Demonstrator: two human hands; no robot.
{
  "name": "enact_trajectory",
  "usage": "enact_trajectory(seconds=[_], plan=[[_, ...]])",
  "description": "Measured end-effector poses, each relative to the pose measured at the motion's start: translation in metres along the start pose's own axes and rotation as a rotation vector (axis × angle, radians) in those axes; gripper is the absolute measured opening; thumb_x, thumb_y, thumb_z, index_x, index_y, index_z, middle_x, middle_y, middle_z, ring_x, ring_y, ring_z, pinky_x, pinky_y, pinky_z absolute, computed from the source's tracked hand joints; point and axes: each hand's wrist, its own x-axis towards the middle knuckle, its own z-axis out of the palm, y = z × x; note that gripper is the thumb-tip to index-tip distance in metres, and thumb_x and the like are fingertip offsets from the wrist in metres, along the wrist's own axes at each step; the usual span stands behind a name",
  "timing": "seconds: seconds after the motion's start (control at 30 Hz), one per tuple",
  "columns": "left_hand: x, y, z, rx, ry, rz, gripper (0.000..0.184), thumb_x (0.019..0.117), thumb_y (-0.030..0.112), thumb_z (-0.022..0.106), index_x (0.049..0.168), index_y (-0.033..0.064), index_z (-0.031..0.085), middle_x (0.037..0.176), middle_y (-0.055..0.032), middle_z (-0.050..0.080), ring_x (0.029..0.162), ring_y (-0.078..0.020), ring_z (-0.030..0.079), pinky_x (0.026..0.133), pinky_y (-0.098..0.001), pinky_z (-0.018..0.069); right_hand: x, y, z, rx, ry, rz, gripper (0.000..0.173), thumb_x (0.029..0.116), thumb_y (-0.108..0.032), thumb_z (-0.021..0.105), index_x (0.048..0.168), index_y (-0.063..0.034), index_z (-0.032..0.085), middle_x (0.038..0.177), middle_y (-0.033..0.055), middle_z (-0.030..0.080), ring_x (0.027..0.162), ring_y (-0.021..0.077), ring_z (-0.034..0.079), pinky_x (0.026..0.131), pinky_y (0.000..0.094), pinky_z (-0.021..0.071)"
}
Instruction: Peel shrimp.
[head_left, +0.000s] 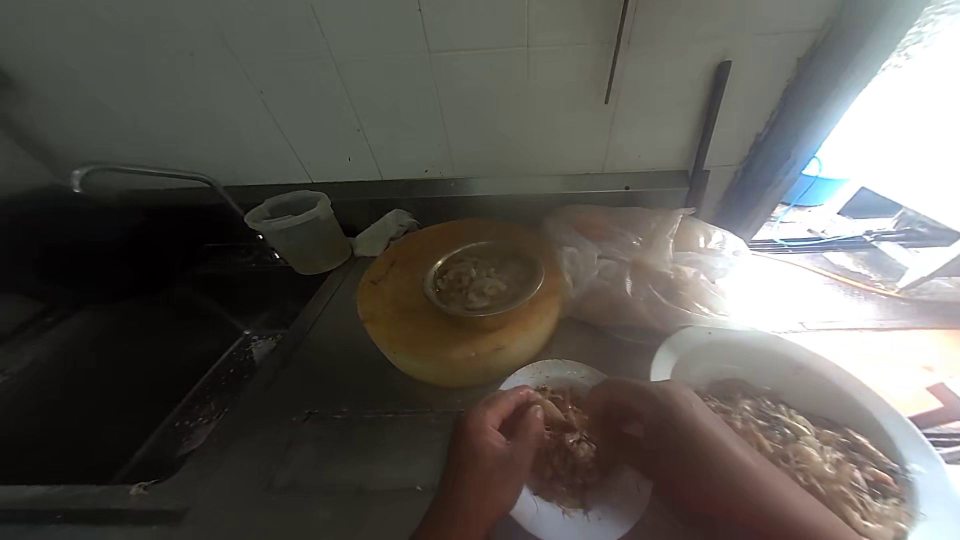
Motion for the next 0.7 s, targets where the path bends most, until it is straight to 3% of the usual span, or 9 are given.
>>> enact_trajectory(seconds=[0.1,0.23,0.37,0.53,0.7], plan=[[0.003,0.001,-0.014,-0.256,-0.02,-0.143,0.021,0.0995,0.016,0.064,0.112,0.0037,0.074,0.096,-0.0092,0.075,0.084,-0.022,0.074,0.079,-0.0359,0.0645,-0.004,0.003,0.0,-0.098,0.025,-0.029,0.016,0.1003,-0.034,0.063,0.109,-0.0256,0.073,0.095,-0.0122,0.073,0.086,-0.0005,0.069,0.08,0.0252,0.0612],[0.002,0.014,-0.007,-0.496,-0.058,-0.276,0.024,0.1007,0.008,0.062,0.121,-0.0034,0.069,0.108,-0.018,0.073,0.094,-0.0293,0.074,0.086,-0.0416,0.064,-0.009,-0.001,0.017,-0.233,0.146,-0.093,0.028,0.1038,-0.041,0.055,0.111,-0.0249,0.076,0.116,-0.0086,0.073,0.113,0.0059,0.066,0.097,0.0332,0.0564],[-0.003,0.015,0.006,-0.565,-0.095,-0.296,0.023,0.0996,0.009,0.065,0.118,-0.003,0.071,0.109,-0.0179,0.074,0.097,-0.0287,0.074,0.087,-0.0422,0.0639,-0.008,0.0,0.045,-0.021,0.285,-0.138,0.027,0.095,-0.039,0.072,0.115,-0.0212,0.073,0.111,-0.0058,0.071,0.103,0.0043,0.068,0.088,0.0262,0.0608],[-0.007,0.013,0.01,-0.597,-0.156,-0.32,0.024,0.097,0.011,0.07,0.116,-0.003,0.073,0.11,-0.0189,0.073,0.098,-0.0295,0.073,0.088,-0.0437,0.063,-0.008,0.011,0.054,0.135,0.385,-0.218,0.006,0.0926,-0.024,0.075,0.097,-0.0189,0.076,0.095,-0.0072,0.072,0.084,0.0017,0.07,0.072,0.0205,0.0635],[-0.009,0.013,0.018,-0.666,-0.143,-0.389,0.024,0.0971,0.012,0.07,0.114,-0.0052,0.072,0.098,-0.019,0.073,0.084,-0.024,0.072,0.08,-0.0375,0.0623,-0.012,0.017,0.051,0.217,0.359,-0.25,0.003,0.0888,-0.019,0.075,0.091,-0.0175,0.076,0.088,-0.0061,0.07,0.078,0.003,0.069,0.067,0.0217,0.0624]])
